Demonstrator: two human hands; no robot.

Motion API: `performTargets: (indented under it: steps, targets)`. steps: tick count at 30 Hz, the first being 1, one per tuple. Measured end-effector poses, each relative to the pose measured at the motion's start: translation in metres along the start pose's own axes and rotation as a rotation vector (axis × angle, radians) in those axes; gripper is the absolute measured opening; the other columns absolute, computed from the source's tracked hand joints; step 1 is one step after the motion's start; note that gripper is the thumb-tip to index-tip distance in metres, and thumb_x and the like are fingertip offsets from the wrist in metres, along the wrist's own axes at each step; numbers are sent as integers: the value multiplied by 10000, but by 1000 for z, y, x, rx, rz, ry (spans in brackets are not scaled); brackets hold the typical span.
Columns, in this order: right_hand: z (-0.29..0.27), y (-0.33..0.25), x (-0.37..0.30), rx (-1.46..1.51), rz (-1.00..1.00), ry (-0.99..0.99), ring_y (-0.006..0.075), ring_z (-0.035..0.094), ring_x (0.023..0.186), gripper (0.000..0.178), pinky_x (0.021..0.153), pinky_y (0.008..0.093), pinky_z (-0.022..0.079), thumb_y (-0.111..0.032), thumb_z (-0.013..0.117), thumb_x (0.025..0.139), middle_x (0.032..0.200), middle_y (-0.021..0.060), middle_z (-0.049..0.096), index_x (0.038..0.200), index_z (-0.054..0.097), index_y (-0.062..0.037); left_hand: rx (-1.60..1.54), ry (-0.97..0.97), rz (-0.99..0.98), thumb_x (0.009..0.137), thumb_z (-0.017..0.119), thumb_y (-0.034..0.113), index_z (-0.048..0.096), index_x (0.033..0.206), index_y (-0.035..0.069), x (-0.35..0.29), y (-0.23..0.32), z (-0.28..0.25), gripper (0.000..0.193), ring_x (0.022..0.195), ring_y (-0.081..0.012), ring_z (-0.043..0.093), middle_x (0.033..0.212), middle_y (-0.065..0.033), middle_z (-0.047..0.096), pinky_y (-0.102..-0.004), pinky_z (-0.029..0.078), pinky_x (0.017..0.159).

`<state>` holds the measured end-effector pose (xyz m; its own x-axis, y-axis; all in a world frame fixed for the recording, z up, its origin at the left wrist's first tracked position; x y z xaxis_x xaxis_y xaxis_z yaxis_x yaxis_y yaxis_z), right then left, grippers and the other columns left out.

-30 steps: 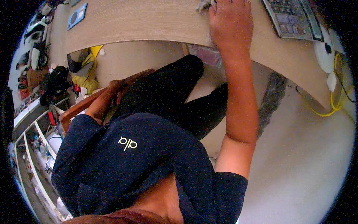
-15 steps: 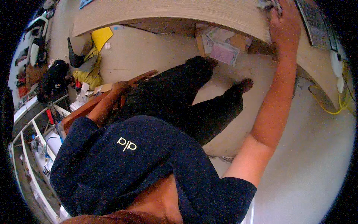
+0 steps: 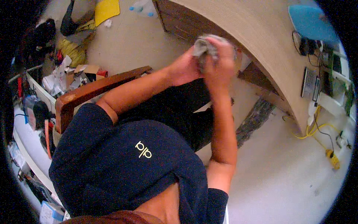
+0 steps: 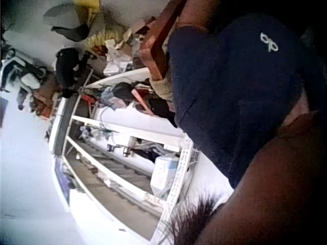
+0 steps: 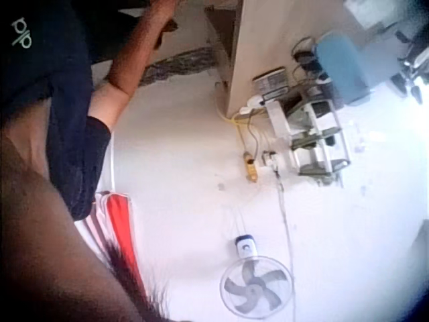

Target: The person wipes down a blue kettle, a white electronic device, and a calculator using a cloth, then cleans the surface of a desk and the inside of a drawer.

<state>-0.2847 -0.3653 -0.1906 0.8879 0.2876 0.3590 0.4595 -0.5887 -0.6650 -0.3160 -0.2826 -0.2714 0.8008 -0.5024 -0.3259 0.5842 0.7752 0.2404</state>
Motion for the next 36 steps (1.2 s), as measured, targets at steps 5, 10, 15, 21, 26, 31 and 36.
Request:
performTargets:
  steps: [5,10,15,21,26,31,36]
  targets:
    - [40,-17,3,-359,-84,-207,327,480,1296,534,1112,543,297,-209,600,878,1420,134,507,1398,495,-140,-210,257,204,1030,408,269,535,1326,89,11,34,-60,369,1209,-227,555,1315,-74,593,-435,402,1090]
    - [-31,-26,64,-459,-214,-22,334,450,1332,535,1126,452,318,-181,565,936,1459,147,472,1453,444,-112,-31,521,912,948,534,111,567,1276,36,23,173,-150,338,1099,-262,608,1263,-130,590,-416,480,995]
    - [-56,34,101,-744,-285,48,370,427,1333,470,1123,460,303,-227,513,972,1455,200,458,1427,486,-115,326,851,1338,901,592,62,591,1212,21,68,218,-152,314,1061,-266,606,1210,-132,592,-413,500,939]
    - [-47,94,82,-739,-112,-41,377,434,1329,470,1121,453,305,-310,423,990,1436,211,477,1425,497,-147,735,1219,1482,870,620,51,608,1137,12,107,189,-169,271,1016,-268,601,1144,-122,603,-409,500,888]
    - [-36,80,99,-721,-169,-58,375,447,1321,469,1117,447,307,-300,442,981,1433,205,486,1420,506,-149,702,1340,1530,842,635,41,623,1037,-1,95,185,-226,200,968,-269,584,1080,-117,609,-405,479,850]
    - [-57,100,80,-745,-107,-29,355,434,1337,462,1122,444,304,-307,446,984,1444,192,479,1419,509,-164,243,994,1053,848,605,41,593,1002,-10,63,168,-153,163,924,-318,552,981,-141,587,-420,427,842]
    - [-43,80,90,-702,-70,-27,350,432,1338,460,1129,444,300,-316,440,987,1459,178,465,1422,505,-179,394,792,1603,943,574,130,560,1171,-3,-7,181,-46,264,958,-201,563,1021,-109,620,-360,472,842]
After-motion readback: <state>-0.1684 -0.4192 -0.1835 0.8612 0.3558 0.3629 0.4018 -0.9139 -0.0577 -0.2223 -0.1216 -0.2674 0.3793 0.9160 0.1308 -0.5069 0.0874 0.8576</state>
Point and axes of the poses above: each hand's wrist, its own x-axis towards the middle knuckle, its own z-axis out of the palm, y = z × x, the point moved 5 cm from there along x, towards the middle knuckle
